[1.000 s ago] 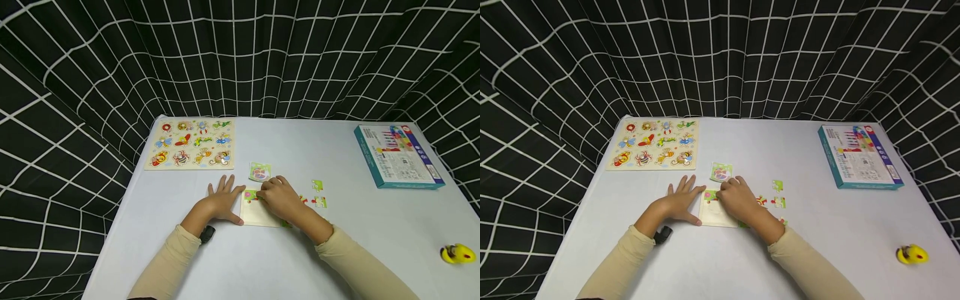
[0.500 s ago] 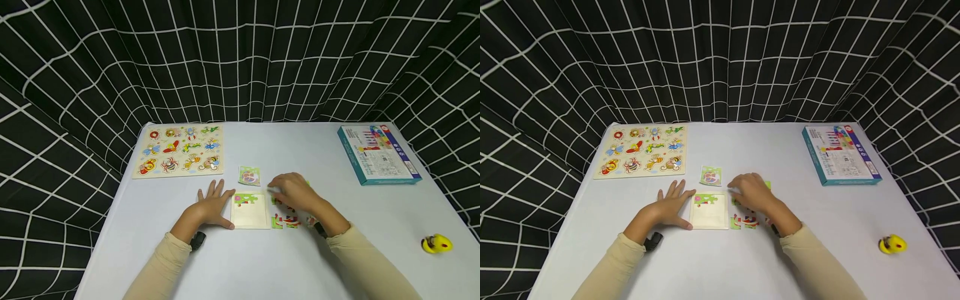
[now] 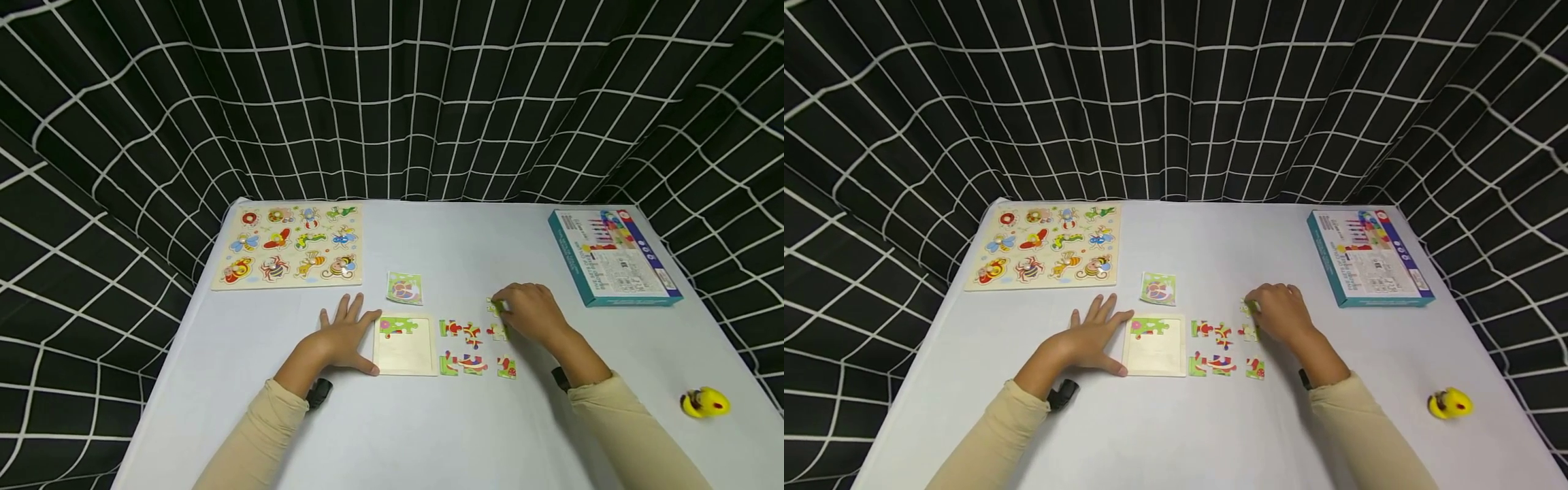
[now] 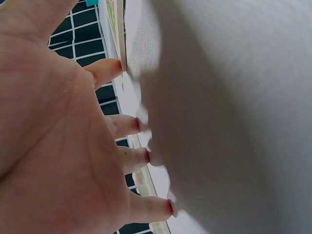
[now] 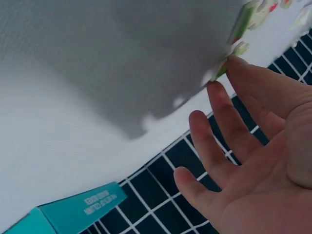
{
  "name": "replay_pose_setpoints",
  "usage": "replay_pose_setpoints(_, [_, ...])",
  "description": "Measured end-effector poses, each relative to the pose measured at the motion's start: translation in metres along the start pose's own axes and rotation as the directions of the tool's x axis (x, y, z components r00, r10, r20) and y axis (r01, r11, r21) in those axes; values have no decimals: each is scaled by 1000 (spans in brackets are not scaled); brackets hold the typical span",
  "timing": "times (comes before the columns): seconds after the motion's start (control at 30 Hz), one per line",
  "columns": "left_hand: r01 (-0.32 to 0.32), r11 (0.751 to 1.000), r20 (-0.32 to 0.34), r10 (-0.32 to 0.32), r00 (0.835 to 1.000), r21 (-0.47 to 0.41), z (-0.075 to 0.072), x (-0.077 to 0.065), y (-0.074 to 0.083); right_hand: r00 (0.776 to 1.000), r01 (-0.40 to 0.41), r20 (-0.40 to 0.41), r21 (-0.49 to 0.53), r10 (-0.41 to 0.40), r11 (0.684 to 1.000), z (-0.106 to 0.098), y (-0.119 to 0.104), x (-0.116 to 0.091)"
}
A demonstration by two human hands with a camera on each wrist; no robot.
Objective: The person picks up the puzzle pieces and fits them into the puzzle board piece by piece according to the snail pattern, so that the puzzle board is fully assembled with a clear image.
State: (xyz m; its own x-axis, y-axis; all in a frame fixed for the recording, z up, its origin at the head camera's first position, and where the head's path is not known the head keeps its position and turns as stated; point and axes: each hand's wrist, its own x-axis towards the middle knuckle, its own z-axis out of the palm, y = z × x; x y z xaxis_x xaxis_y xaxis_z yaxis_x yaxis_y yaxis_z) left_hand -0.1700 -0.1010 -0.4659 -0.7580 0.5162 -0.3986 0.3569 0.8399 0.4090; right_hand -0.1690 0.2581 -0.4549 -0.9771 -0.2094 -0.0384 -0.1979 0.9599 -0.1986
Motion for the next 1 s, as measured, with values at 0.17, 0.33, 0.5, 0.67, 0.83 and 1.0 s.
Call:
replay_pose_setpoints(0.17, [3, 1000, 1, -3, 1000, -10, 0, -1, -2, 999, 12, -35, -16, -13, 1000, 4, 1, 2])
replay_pose_setpoints(0.33, [15, 1000, 9, -15, 1000, -1, 0, 0, -3, 998, 25, -54, -45, -27, 999, 6, 1, 3])
replay_pose_setpoints(0.5, [10, 1000, 10, -10, 1000, 11, 1, 2, -2, 998, 30, -57, -80, -35, 996, 5, -4, 3])
replay_pose_setpoints(0.67, [12, 1000, 8, -12, 1000, 27, 0, 2, -1, 985, 133, -100, -100, -142, 986, 3, -29, 4])
replay_pose_setpoints(0.83, [19, 999, 4, -19, 1000, 30, 0, 2, -1, 950, 278, -114, -115, -291, 954, 7, -67, 6])
replay_pose_setpoints(1.0, [15, 999, 0, -15, 1000, 30, -1, 1, 0, 925, 364, -80, -103, -372, 926, 15, -95, 6])
